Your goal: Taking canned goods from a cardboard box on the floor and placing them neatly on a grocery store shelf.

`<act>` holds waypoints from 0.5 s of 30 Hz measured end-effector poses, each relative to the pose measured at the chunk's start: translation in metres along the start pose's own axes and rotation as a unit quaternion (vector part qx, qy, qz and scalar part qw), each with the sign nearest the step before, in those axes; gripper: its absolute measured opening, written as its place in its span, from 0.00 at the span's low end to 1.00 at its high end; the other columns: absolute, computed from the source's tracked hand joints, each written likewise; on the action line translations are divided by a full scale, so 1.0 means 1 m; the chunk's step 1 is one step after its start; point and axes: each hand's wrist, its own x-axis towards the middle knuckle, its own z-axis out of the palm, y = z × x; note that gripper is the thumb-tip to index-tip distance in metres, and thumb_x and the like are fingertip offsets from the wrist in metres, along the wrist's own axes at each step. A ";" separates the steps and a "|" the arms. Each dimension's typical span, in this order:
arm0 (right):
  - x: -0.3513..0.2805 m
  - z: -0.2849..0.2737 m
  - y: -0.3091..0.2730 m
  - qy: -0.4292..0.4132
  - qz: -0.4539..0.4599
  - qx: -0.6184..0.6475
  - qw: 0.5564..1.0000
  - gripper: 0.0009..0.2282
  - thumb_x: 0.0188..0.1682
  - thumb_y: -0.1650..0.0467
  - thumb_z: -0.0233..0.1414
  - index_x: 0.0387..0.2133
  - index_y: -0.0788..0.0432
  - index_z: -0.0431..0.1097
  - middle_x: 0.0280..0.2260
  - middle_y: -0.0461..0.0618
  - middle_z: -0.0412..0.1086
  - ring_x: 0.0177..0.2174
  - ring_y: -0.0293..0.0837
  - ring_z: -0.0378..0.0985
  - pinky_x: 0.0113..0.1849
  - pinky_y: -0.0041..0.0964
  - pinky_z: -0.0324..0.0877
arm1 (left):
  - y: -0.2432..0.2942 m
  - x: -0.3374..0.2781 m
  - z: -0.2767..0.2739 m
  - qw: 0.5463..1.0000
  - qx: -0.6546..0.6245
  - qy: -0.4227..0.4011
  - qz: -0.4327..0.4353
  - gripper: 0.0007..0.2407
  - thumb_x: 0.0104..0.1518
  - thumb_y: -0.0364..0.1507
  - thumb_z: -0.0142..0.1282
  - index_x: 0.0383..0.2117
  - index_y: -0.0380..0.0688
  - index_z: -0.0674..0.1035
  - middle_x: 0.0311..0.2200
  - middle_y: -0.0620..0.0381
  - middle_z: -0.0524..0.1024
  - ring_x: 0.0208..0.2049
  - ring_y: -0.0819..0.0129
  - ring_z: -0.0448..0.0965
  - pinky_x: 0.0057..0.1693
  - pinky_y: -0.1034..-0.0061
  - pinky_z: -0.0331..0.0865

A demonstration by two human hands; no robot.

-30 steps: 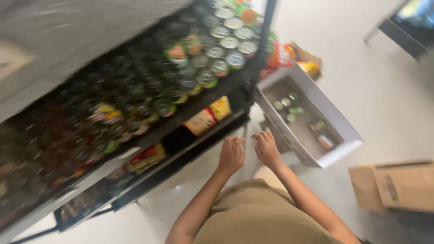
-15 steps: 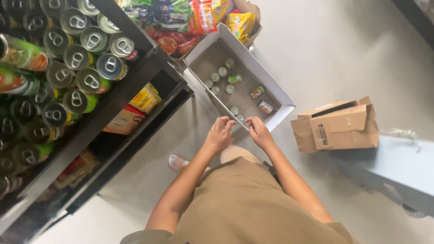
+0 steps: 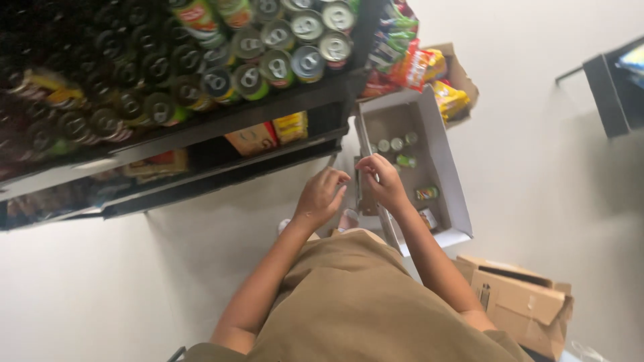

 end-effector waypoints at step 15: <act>0.045 0.141 -0.065 -0.081 -0.043 -0.009 0.996 0.07 0.47 0.81 0.51 0.37 0.64 0.71 0.32 0.50 0.70 0.29 0.42 0.71 0.33 0.35 0.69 | -0.091 -0.088 -0.157 0.989 0.007 0.096 -0.110 0.08 0.59 0.24 0.56 0.43 0.45 0.76 0.38 0.55 0.75 0.40 0.61 0.80 0.45 0.67 0.74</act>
